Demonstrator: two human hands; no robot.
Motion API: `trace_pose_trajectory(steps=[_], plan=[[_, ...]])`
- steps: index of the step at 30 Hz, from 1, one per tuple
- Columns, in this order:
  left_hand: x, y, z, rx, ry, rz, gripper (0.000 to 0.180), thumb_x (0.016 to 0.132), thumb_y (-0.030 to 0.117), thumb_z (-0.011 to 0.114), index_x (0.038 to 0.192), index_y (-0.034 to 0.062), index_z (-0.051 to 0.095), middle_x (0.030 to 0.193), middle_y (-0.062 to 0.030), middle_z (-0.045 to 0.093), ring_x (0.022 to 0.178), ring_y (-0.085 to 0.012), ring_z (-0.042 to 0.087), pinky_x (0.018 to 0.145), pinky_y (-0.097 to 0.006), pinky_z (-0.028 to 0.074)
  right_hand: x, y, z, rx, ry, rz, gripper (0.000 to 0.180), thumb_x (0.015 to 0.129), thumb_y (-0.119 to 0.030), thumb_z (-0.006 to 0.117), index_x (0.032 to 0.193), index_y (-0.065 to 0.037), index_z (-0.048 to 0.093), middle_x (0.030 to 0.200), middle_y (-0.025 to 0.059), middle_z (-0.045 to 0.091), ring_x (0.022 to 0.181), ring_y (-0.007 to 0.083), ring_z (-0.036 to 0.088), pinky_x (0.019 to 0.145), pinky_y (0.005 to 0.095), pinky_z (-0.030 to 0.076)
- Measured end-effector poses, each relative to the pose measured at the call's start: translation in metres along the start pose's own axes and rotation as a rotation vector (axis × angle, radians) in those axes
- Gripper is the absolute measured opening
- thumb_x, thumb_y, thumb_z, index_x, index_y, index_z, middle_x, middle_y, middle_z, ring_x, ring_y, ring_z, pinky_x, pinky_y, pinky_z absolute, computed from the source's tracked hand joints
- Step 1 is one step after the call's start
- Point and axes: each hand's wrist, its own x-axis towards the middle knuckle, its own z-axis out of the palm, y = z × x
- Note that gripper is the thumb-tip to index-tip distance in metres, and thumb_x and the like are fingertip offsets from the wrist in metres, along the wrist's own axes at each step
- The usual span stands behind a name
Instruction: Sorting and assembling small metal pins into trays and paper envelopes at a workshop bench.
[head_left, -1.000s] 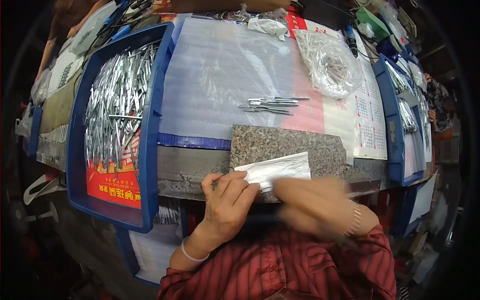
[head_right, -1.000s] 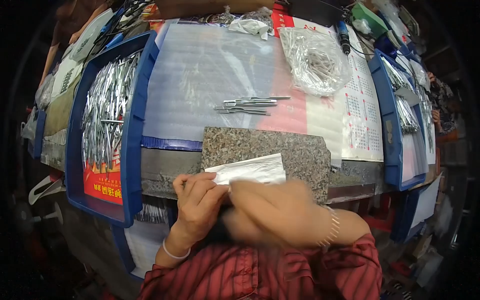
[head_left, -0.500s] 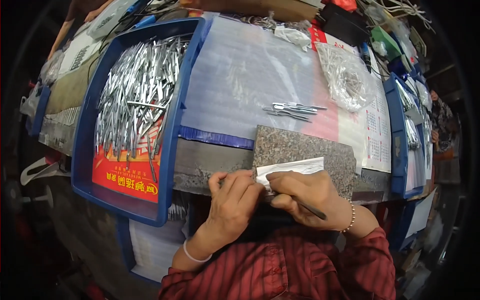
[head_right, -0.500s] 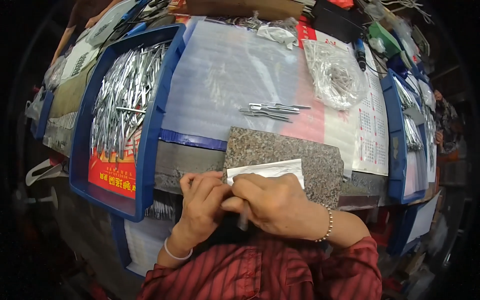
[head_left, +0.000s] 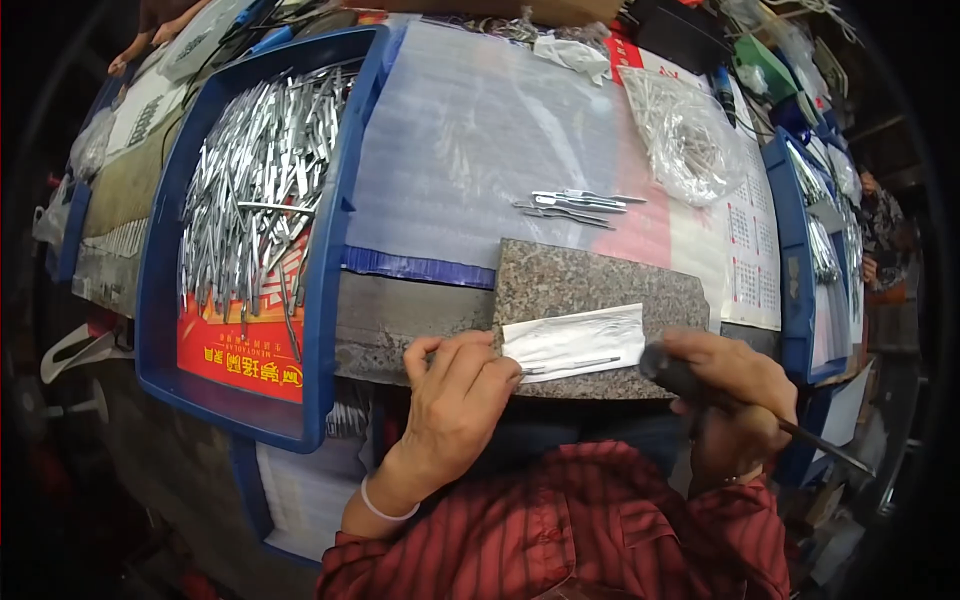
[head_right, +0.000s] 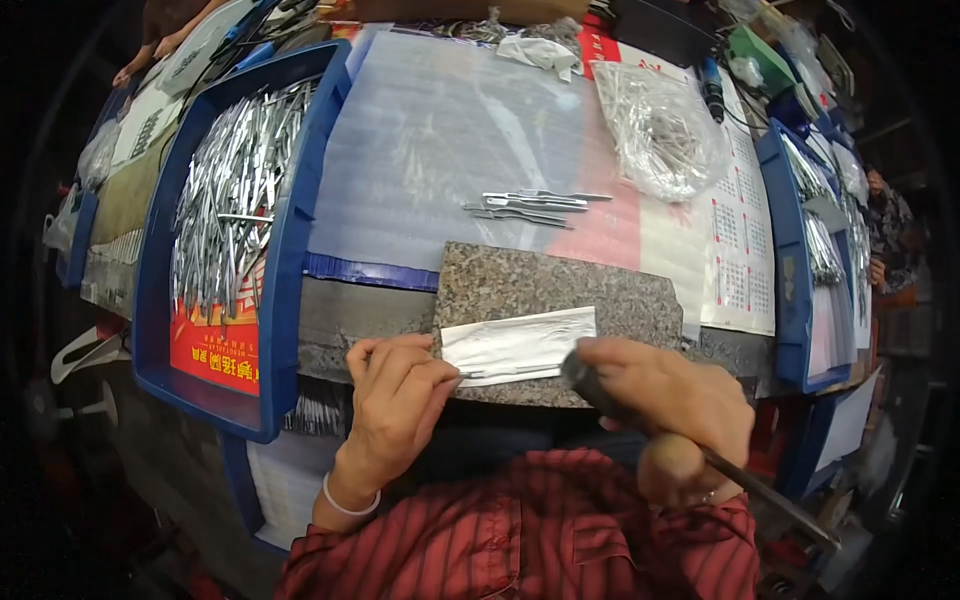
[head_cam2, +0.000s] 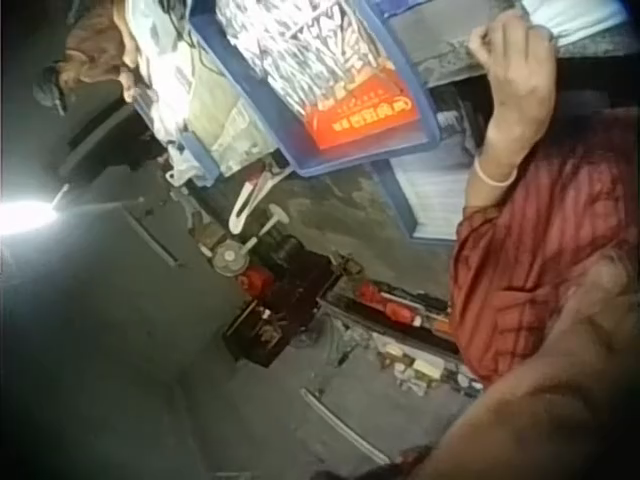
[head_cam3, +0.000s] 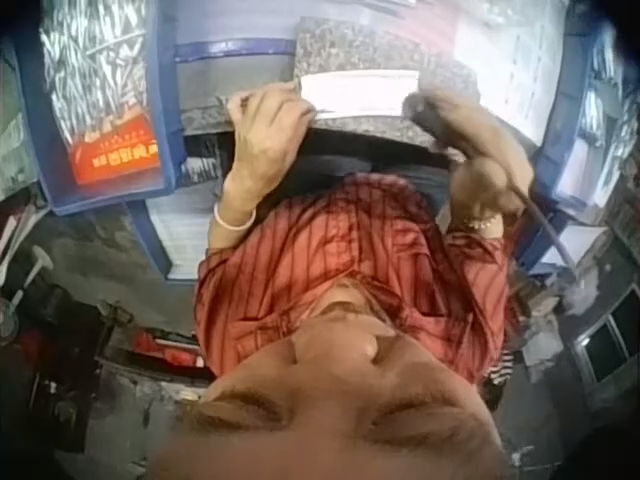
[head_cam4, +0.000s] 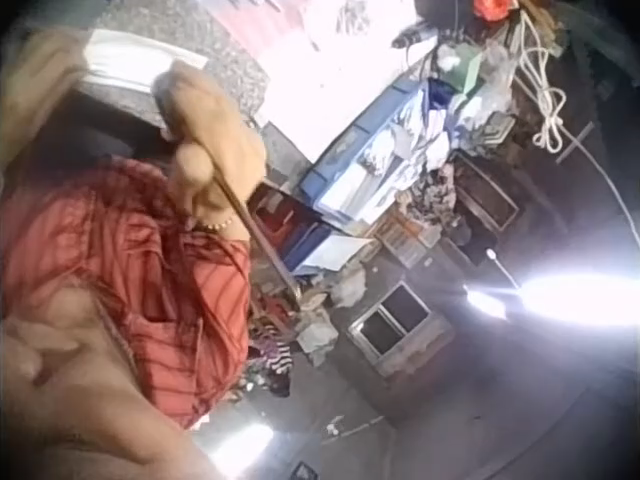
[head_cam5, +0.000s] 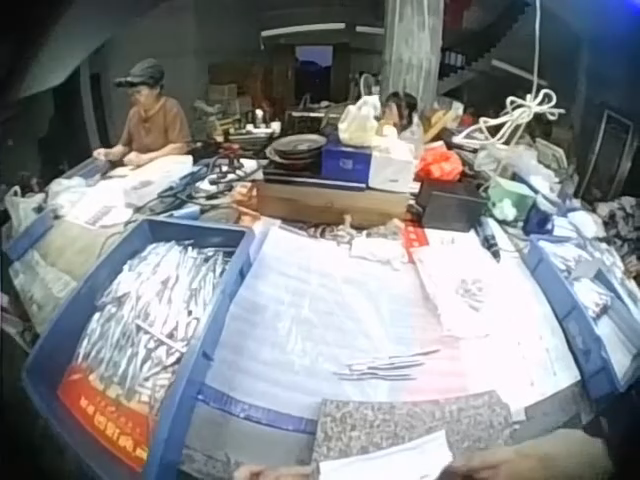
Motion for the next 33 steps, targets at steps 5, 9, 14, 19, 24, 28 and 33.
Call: trace_pose_trajectory(steps=[5, 9, 14, 19, 24, 28, 33], plan=[[0.005, 0.003, -0.001, -0.019, -0.01, 0.005, 0.023, 0.073, 0.003, 0.074, 0.092, 0.0082, 0.063, 0.089, -0.0061, 0.058, 0.095, -0.0267, 0.061, 0.086, -0.041, 0.035, -0.005, 0.036, 0.002, -0.328, -0.247, 0.014, 0.036, 0.1, -0.034, 0.05, 0.097, -0.002, 0.065, 0.08, 0.0135, 0.066, 0.061, 0.0289, 0.064, 0.055, 0.0332, 0.05], [0.006, 0.003, 0.001, 0.014, -0.004, 0.003, 0.021, 0.074, 0.003, 0.073, 0.091, 0.0075, 0.062, 0.089, -0.0063, 0.058, 0.095, -0.0272, 0.061, 0.086, -0.041, 0.035, -0.003, 0.045, -0.003, -0.277, -0.154, -0.051, 0.031, 0.1, -0.029, 0.051, 0.094, -0.003, 0.066, 0.076, 0.0111, 0.064, 0.063, 0.0299, 0.058, 0.059, 0.0363, 0.048], [-0.005, 0.017, -0.008, 0.084, 0.054, -0.003, 0.019, 0.075, 0.001, 0.071, 0.091, 0.0063, 0.061, 0.087, -0.0068, 0.059, 0.093, -0.0277, 0.062, 0.086, -0.041, 0.035, -0.031, 0.023, -0.01, 0.069, 0.042, 0.076, 0.024, 0.102, -0.013, 0.04, 0.107, 0.001, 0.059, 0.105, 0.0151, 0.065, 0.075, 0.0147, 0.056, 0.07, 0.0276, 0.046], [-0.019, 0.041, -0.025, -0.058, 0.103, -0.012, 0.018, 0.075, -0.004, 0.07, 0.089, 0.0039, 0.061, 0.084, -0.0098, 0.063, 0.083, -0.0286, 0.066, 0.078, -0.041, 0.043, -0.048, 0.031, 0.0, 0.46, -0.216, 0.515, 0.025, 0.099, -0.009, 0.052, 0.121, 0.002, 0.056, 0.093, 0.0097, 0.068, 0.056, 0.0038, 0.049, 0.051, 0.0185, 0.04], [-0.036, 0.062, -0.029, -0.331, 0.074, -0.199, 0.017, 0.076, -0.008, 0.07, 0.09, -0.0009, 0.063, 0.087, -0.0139, 0.067, 0.08, -0.0272, 0.066, 0.073, -0.033, 0.051, -0.051, 0.02, 0.01, 0.413, -0.195, 0.562, 0.012, 0.092, -0.006, 0.064, 0.1, 0.002, 0.068, 0.081, 0.0066, 0.07, 0.063, 0.007, 0.06, 0.056, 0.0202, 0.046], [-0.048, 0.072, -0.034, -0.63, -0.048, -0.51, 0.014, 0.088, -0.004, 0.061, 0.101, -0.0045, 0.066, 0.089, -0.0114, 0.066, 0.081, -0.0175, 0.065, 0.072, -0.027, 0.05, -0.059, 0.023, 0.018, 0.383, -0.211, 0.434, 0.012, 0.09, -0.004, 0.065, 0.099, 0.002, 0.069, 0.078, 0.0069, 0.069, 0.072, 0.013, 0.068, 0.064, 0.0236, 0.052], [-0.059, 0.072, -0.032, -0.759, -0.117, -0.654, 0.016, 0.092, 0.002, 0.058, 0.105, -0.0046, 0.066, 0.089, -0.0086, 0.065, 0.082, -0.0122, 0.064, 0.072, -0.025, 0.049, -0.065, 0.022, 0.024, 0.253, -0.245, 0.281, 0.011, 0.087, 0.0, 0.066, 0.097, 0.002, 0.069, 0.078, 0.009, 0.069, 0.07, 0.0146, 0.068, 0.063, 0.0245, 0.051]])
